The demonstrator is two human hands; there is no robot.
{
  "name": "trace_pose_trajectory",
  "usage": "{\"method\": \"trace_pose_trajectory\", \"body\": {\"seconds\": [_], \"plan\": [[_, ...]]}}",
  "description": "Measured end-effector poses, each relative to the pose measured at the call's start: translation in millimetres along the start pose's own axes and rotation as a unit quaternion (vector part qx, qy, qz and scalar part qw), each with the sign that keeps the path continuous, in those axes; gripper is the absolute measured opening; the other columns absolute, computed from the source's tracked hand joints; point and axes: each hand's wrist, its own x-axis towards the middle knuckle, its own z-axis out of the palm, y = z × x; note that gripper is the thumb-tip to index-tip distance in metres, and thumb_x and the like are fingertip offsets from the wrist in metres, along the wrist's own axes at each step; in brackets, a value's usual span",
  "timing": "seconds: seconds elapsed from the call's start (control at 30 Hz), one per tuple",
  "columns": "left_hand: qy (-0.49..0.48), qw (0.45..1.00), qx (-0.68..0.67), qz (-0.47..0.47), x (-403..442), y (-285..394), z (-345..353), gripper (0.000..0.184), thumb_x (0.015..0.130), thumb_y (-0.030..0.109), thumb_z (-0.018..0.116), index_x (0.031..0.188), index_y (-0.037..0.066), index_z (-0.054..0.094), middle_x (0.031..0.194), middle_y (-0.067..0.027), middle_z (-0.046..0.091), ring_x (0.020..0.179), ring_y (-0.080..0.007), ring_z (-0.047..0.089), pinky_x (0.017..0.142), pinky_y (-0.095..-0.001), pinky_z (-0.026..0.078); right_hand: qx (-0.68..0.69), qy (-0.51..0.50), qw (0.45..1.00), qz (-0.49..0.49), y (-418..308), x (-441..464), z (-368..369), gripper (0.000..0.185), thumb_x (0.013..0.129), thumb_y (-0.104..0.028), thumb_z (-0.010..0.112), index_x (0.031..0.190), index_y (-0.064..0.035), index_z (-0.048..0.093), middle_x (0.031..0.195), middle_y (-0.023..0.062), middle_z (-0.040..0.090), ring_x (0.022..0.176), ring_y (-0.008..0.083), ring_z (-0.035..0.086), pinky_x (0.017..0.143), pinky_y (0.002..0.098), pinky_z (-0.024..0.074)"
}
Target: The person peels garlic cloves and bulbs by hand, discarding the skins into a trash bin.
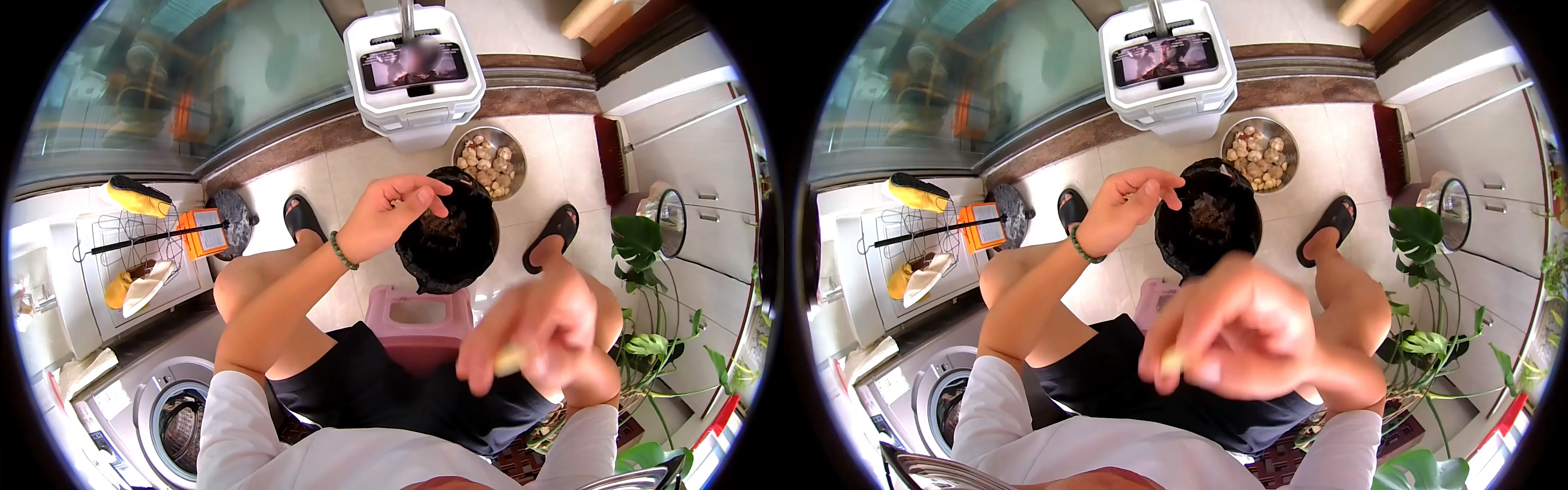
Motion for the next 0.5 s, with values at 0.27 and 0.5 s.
{"method": "trace_pose_trajectory", "body": {"seconds": [0.27,0.5], "plan": [[0.000,1.000,0.017,-0.026,2,-6,5,0.033,0.103,0.029,0.048,0.116,0.005,0.066,0.086,0.0006,0.067,0.071,-0.0021,0.048,0.063,-0.0190,0.038,-0.053,-0.152,0.987,0.017,-27,13,-1,0.020,0.083,0.002,0.071,0.102,0.0065,0.067,0.087,0.0164,0.067,0.080,0.0230,0.065,0.064,0.0298,0.0511],[-0.005,0.999,-0.003,-0.051,6,-10,7,0.038,0.103,0.035,0.046,0.114,0.005,0.066,0.085,0.0023,0.067,0.057,-0.0002,0.037,0.051,-0.0172,0.030,0.097,-0.320,0.929,-0.156,6,24,-27,0.041,0.095,-0.022,0.061,0.135,-0.0198,0.055,0.154,0.0112,0.029,0.104,0.0370,0.061,0.068,0.0498,0.0572]]}}
